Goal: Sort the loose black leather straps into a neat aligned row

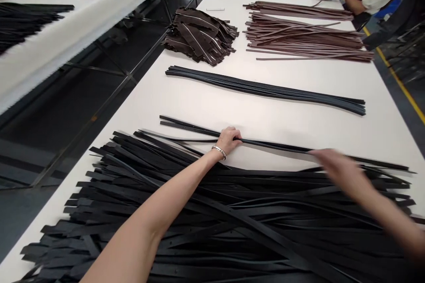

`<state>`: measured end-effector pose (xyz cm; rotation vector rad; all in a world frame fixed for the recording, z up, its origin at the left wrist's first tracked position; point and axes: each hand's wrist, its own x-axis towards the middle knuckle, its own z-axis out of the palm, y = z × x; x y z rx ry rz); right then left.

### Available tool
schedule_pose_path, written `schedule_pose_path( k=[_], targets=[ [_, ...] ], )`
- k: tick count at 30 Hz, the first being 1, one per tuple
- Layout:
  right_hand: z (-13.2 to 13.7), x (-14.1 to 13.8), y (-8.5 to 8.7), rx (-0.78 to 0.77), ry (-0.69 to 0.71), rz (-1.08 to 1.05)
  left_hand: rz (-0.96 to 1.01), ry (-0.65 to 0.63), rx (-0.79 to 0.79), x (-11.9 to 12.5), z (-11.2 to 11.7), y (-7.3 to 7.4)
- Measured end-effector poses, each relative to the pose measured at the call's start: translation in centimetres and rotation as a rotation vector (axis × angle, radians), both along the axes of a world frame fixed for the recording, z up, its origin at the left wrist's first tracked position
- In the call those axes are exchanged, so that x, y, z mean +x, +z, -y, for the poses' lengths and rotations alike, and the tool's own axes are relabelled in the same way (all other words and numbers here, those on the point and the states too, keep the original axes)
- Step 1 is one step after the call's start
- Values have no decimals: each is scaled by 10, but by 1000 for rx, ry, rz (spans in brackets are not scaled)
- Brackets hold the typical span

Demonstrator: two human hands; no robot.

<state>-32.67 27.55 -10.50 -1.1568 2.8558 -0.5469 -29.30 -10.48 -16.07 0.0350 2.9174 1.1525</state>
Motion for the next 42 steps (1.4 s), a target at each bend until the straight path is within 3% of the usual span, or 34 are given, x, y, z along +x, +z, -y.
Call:
schedule_pose_path(
  k=[2, 3, 5, 7, 9, 14, 20, 23, 28, 29, 30, 31, 32, 33, 34, 36, 37, 39, 42],
  targets=[
    [67, 27, -14, -43, 343, 134, 8, -1, -15, 0, 0, 1],
    [97, 37, -21, -70, 439, 148, 14, -5, -26, 0, 0, 2],
    [144, 50, -33, -66, 568, 102, 26, -19, -51, 0, 0, 2],
    [166, 51, -42, -27, 598, -14, 32, -35, -75, -1, 1, 2],
    [172, 43, -48, 16, 518, -151, 32, -46, -97, -2, 2, 2],
    [174, 13, -51, 49, 164, -350, 22, -99, -154, 4, 6, 8],
    [165, -4, -62, -172, 27, -68, 56, -214, -273, 15, 11, 14],
    [154, -13, -67, -205, 49, 72, 111, -181, -333, 21, 42, 17],
    [148, -23, -63, -279, 32, 265, 256, 62, -464, 62, 159, 44],
    [149, -24, -62, -286, 19, 286, 282, 211, -544, 74, 177, 53],
    [150, -24, -60, -291, 9, 303, 262, 441, -691, 85, 187, 61],
    [150, -24, -59, -296, 2, 316, 216, 572, -800, 95, 187, 68],
    [151, -23, -58, -301, -2, 326, 160, 625, -861, 104, 178, 73],
    [151, -23, -58, -308, -7, 334, 110, 568, -859, 111, 160, 76],
    [151, -22, -57, -314, -10, 342, 80, 394, -770, 117, 135, 77],
    [151, -22, -58, -323, -18, 358, 98, -41, -398, 124, 75, 72],
    [150, -23, -58, -324, -21, 366, 128, -155, -279, 125, 48, 67],
    [150, -24, -59, -321, -27, 385, 200, -207, -187, 127, 8, 57],
    [152, -26, -61, -334, -34, 397, 234, -125, -107, 120, -7, 46]
  ],
)
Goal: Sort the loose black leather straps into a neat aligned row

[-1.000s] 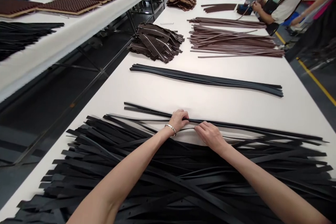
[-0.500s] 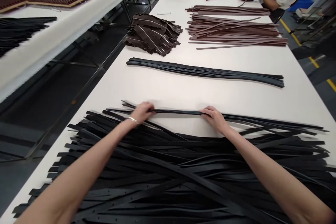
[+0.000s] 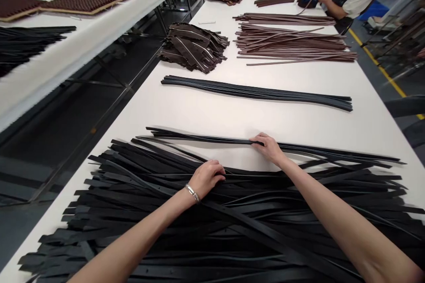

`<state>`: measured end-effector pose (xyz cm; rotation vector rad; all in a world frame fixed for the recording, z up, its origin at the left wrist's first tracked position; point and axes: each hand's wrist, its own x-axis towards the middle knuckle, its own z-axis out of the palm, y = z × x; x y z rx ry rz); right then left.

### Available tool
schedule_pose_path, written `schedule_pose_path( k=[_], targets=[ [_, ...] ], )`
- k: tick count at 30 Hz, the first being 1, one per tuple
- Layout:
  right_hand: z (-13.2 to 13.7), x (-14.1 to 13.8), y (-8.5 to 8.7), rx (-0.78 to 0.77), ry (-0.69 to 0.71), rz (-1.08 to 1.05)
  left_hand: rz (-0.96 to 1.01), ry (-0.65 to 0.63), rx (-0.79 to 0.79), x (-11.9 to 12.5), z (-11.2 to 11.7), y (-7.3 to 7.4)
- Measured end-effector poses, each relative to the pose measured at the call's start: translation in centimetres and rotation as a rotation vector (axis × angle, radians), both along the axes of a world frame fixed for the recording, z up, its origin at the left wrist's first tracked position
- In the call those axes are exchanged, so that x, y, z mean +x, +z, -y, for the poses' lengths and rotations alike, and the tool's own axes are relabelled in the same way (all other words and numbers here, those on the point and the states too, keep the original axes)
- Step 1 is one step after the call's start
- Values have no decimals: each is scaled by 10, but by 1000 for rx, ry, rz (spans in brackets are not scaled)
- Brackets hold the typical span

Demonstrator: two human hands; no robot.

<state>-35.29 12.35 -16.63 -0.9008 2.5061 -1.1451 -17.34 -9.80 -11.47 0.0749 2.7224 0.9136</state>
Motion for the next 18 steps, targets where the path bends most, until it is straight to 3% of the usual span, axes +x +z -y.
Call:
schedule_pose_path(
  k=[2, 6, 9, 11, 14, 18],
  targets=[
    [2, 0, 0, -11, -6, -7, -63, 60, 25, -15, 5, -6],
    [3, 6, 1, -8, 12, -45, -313, 153, -83, -66, 3, -24],
    [0, 9, -1, 13, 98, -165, -349, 137, -123, -99, -8, -39],
    [-4, 8, -4, 36, 154, -254, -322, 94, -131, -108, -6, -44],
    [-10, 3, -3, 87, 191, -308, -259, 11, -181, -102, 31, -40],
    [-16, -3, 3, 186, 239, -342, -144, 68, -357, -64, 131, -12]
  ],
)
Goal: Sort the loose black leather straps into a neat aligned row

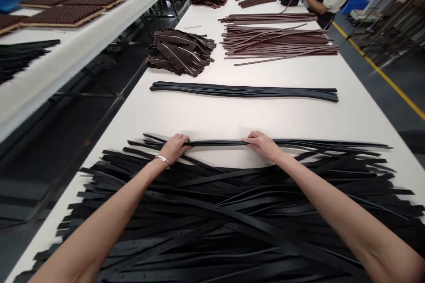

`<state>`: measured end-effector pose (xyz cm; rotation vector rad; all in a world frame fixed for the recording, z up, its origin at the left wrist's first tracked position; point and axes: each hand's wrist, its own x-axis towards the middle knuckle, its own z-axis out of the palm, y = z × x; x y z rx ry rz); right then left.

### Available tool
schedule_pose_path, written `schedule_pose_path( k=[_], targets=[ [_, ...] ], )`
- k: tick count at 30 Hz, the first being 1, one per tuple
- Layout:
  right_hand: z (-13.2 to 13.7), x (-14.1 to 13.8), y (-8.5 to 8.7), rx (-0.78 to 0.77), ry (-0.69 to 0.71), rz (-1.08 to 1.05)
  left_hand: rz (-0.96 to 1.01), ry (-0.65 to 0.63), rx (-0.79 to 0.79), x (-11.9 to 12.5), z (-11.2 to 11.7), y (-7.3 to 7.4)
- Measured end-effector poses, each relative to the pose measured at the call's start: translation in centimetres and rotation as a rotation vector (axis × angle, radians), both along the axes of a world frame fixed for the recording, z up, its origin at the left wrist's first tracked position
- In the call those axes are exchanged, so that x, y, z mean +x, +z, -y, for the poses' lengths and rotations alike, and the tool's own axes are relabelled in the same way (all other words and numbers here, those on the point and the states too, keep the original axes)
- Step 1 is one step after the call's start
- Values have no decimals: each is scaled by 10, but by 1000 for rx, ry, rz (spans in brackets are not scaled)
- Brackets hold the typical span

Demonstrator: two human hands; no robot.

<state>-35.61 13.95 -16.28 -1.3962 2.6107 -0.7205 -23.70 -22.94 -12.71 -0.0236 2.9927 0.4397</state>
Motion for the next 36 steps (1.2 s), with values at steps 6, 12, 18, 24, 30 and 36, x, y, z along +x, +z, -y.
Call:
schedule_pose_path(
  k=[6, 12, 18, 24, 30, 36],
  targets=[
    [-3, 3, -9, 22, -63, 4, -107, 485, -280, 74, 36, 38],
    [-2, 2, -18, -24, -130, 80, 67, -206, 249, 85, -104, 15],
    [0, 4, -14, -56, -159, 122, 44, -340, 89, 48, -110, 10],
    [3, 10, -6, -36, -204, 125, -80, -223, 38, -14, -115, -12],
    [0, 20, -1, -5, -57, -43, -124, -143, 19, -27, -99, -22],
    [0, 21, -2, 57, -26, -151, -12, -102, -74, -16, -30, -16]
  ],
)
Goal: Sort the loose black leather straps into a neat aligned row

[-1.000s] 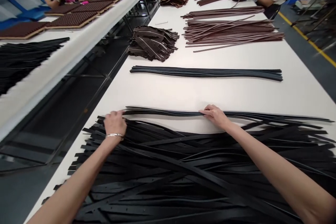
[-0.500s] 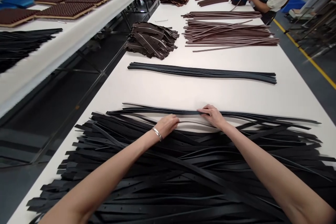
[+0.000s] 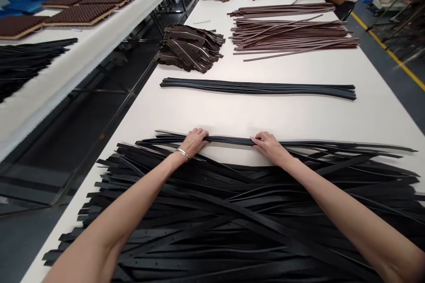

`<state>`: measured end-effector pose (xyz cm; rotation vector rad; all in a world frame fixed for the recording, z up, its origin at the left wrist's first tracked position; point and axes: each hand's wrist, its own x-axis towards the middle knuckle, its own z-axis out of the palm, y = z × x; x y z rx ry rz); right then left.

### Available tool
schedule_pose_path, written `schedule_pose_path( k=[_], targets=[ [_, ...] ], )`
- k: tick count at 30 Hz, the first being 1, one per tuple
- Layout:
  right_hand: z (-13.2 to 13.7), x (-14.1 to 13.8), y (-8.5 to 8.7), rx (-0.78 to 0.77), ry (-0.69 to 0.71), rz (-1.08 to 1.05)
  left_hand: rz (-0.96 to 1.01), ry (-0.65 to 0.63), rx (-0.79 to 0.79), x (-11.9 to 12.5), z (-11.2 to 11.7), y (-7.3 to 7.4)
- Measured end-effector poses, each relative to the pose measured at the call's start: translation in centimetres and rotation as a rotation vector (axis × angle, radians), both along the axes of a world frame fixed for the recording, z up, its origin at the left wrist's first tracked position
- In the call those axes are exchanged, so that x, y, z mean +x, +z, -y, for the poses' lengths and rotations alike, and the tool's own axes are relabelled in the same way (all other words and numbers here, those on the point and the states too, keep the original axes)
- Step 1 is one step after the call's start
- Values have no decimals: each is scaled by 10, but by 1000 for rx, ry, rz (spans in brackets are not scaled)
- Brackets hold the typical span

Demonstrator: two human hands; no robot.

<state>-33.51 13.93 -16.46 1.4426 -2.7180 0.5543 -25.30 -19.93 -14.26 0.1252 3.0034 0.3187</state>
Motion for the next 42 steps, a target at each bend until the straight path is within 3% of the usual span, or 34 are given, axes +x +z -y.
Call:
schedule_pose_path(
  k=[4, 6, 8, 9, 11, 14, 16, 18, 21, 24, 29, 31, 33, 35, 37, 42],
  targets=[
    [-3, -8, 2, -6, 27, 50, 93, 136, -68, 39, 89, 19],
    [-5, -9, 2, 37, 28, 16, 124, 380, -187, 66, 128, 34],
    [-5, -7, 1, 87, 8, -32, 47, 669, -347, 92, 141, 51],
    [-5, -5, 0, 105, -7, -45, 3, 736, -383, 102, 133, 59],
    [-5, -2, -2, 125, -37, -51, -32, 636, -292, 118, 90, 71],
    [-3, 0, -5, 135, -74, -44, 74, 64, 307, 129, -12, 76],
    [-2, -1, -5, 131, -91, -31, 227, -202, 427, 130, -69, 73],
    [-1, -1, -5, 120, -101, -10, 335, -299, 437, 129, -99, 69],
    [-1, -3, -5, 94, -107, 19, 423, -276, 544, 117, -103, 64],
    [-1, -7, -4, 74, -108, 73, 326, -123, 674, 86, -100, 54],
    [3, -9, 7, 128, -109, 169, -92, 219, 448, 9, -125, 12],
    [5, -7, 14, 170, -82, 128, -184, 287, 411, -12, -135, -3],
    [6, -3, 18, 205, -57, 72, -228, 261, 334, -22, -136, -12],
    [5, -1, 19, 235, -44, 32, -185, 157, 233, -22, -124, -13],
    [2, -3, 18, 249, -22, 1, -90, 66, 144, -17, -94, -9],
    [-5, -14, 14, 206, 98, -35, 83, 135, -23, 25, 34, 20]
  ],
)
